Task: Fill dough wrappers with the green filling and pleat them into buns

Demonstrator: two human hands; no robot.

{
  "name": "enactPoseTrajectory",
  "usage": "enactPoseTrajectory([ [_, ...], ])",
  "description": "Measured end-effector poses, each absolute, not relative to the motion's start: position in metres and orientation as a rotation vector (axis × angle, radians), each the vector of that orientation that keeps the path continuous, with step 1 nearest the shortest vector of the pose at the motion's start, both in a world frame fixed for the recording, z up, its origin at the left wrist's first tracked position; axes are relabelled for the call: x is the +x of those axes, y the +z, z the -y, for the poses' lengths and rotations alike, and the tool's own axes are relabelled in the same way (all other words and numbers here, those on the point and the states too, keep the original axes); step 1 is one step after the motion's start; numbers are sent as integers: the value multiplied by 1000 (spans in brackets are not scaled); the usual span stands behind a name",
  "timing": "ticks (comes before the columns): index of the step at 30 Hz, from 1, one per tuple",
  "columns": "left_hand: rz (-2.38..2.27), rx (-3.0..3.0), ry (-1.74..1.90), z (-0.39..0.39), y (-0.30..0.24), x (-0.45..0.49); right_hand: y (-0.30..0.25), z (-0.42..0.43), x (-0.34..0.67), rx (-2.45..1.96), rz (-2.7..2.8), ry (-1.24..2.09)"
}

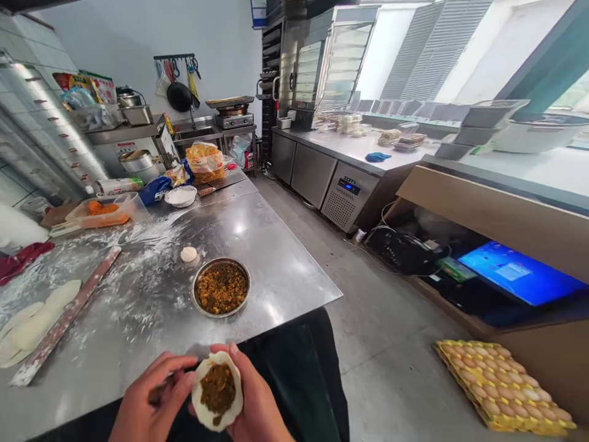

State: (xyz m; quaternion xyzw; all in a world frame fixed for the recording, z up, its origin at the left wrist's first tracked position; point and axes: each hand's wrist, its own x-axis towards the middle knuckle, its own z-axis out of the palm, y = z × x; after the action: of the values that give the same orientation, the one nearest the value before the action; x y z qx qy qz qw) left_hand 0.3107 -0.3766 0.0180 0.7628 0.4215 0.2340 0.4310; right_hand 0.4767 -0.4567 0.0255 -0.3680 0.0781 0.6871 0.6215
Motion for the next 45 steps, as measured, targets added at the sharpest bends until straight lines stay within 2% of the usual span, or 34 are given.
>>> enactPoseTrajectory([
  [4,-921,1861,385,369,13,305,12,467,471,-928,-37,1614],
  [14,-910,2072,520,370,-11,304,-18,455,470,-1015,417,1583],
  [30,-811,2259,497,350,-9,313,-11,433,489,-1115,701,1602],
  [35,-781,2291,491,349,-7,314,-13,431,493,-1186,623,1672],
  [40,-623,2489,351,342,-9,314,-5,427,497,-1342,879,1526],
  [45,-633,2573,276,343,-10,313,-2,425,501,-1423,897,1581],
])
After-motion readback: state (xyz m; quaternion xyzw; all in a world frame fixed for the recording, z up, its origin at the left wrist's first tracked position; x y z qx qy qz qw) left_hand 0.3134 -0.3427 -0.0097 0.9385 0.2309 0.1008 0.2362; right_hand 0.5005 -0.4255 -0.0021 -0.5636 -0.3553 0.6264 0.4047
